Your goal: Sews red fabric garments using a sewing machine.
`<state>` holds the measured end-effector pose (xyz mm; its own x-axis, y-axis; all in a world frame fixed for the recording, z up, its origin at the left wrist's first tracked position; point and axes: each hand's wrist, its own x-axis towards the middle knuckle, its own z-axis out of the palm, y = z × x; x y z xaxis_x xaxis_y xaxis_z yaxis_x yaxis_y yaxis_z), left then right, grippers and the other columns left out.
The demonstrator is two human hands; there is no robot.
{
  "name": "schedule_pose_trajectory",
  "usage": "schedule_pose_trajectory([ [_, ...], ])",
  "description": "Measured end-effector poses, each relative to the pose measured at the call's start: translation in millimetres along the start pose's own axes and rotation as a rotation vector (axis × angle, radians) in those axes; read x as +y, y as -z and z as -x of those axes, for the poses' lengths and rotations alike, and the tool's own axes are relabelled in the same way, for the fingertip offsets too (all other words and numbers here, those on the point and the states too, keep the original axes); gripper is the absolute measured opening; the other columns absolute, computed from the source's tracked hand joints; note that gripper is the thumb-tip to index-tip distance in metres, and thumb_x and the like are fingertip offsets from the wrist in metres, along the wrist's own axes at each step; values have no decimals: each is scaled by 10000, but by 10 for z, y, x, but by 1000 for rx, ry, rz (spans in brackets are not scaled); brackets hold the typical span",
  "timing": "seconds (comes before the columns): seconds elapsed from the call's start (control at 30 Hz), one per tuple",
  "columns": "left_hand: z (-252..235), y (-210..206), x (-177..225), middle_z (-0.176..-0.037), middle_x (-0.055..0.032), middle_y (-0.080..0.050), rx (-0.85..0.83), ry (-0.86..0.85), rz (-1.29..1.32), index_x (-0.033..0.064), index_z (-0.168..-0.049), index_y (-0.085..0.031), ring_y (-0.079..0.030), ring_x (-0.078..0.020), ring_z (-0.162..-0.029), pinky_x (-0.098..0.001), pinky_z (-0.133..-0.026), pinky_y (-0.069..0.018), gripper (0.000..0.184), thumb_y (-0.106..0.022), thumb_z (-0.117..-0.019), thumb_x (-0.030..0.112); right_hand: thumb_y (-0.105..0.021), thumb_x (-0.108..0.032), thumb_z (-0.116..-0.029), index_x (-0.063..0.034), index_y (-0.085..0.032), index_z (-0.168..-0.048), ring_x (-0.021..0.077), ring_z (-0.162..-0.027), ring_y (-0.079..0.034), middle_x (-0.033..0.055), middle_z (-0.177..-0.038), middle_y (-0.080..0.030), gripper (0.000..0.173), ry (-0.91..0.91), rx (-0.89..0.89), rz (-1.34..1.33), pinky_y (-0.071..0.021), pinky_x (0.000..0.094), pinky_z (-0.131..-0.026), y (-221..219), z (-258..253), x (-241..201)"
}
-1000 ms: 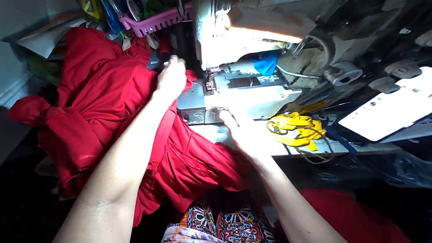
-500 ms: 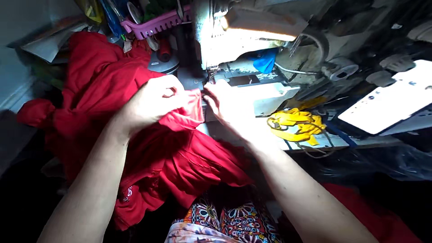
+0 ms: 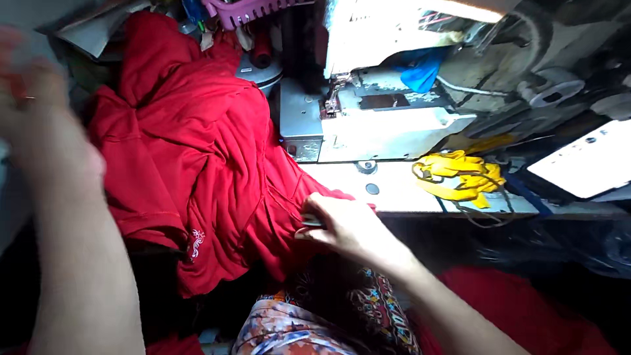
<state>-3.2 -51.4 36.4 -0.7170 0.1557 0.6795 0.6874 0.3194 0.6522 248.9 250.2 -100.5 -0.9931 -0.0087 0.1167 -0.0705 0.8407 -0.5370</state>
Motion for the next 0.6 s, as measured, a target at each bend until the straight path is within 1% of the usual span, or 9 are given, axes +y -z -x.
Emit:
schedule_pose_trajectory([
  [0.1,496,-519,376,-1331,-171,-610,-223,-117,-141,-53,-1279,-598,-608,-149,-1170,-310,-1001,-504,330,-504,-1047,161,-727,-233,-889,-123,-700,-885,238,-703,-680,49,-760,-664,114,20,-76,74,-539,474,-591,-51,113,-53],
  [0.17,796,-665,470,-1260,-124,-659,-318,-165,-89,-16,-1185,-667,-641,-127,-1135,-284,-971,-540,250,-532,-1035,131,-689,-118,-924,-130,-756,-1006,198,-792,-691,33,-872,-719,107,-103,-146,-146,-572,474,-711,233,129,38],
  [0.2,958,-688,550,-1197,-78,-673,-362,-138,-43,3,-1160,-671,-650,-93,-1086,-259,-943,-549,217,-541,-1033,122,-643,-104,-958,-138,-764,-1068,131,-787,-680,-2,-893,-730,167,-184,-137,-278,-579,395,-717,389,154,102],
  [0.3,1492,-754,726,-974,4,-695,-508,-5,113,67,-1047,-694,-667,-65,-828,-259,-733,-590,166,-583,-1004,183,-678,-262,-975,-130,-735,-1041,34,-594,-588,-43,-735,-673,157,-382,19,-570,-485,235,-516,632,236,208],
  [0.37,1881,-877,811,-949,45,-712,-635,55,224,112,-982,-735,-682,-48,-820,-263,-727,-609,158,-636,-988,235,-689,-260,-970,-111,-655,-1224,43,-696,-643,-19,-868,-703,296,-469,37,-839,-544,212,-586,625,313,143],
  [0.4,2067,-951,859,-984,38,-728,-695,82,282,110,-1006,-753,-701,-56,-873,-279,-778,-625,203,-651,-997,285,-681,-249,-966,-133,-657,-1205,45,-704,-660,-19,-869,-712,267,-509,65,-998,-561,208,-595,563,351,73],
  [0.43,2225,-1022,922,-1046,5,-744,-735,107,335,82,-1066,-761,-714,-77,-941,-297,-837,-627,277,-665,-997,333,-670,-251,-969,-151,-699,-1083,38,-646,-651,-17,-799,-711,155,-542,89,-1146,-552,201,-555,482,382,1],
  [0.5,2436,-1134,1074,-1170,-85,-728,-740,148,373,-1,-1209,-712,-712,-119,-1053,-315,-921,-615,479,-705,-963,411,-608,-229,-1012,-149,-699,-889,-10,-463,-502,-31,-606,-601,173,-489,78,-1368,-425,143,-420,327,422,-103],
  [0.6,2526,-1213,1276,-1162,-120,-739,-665,236,355,-58,-1239,-677,-726,-130,-1066,-318,-941,-613,530,-767,-907,345,-562,-192,-1034,-120,-655,-856,-27,-384,-418,-34,-522,-497,214,-355,75,-1531,-378,118,-375,227,455,-164],
])
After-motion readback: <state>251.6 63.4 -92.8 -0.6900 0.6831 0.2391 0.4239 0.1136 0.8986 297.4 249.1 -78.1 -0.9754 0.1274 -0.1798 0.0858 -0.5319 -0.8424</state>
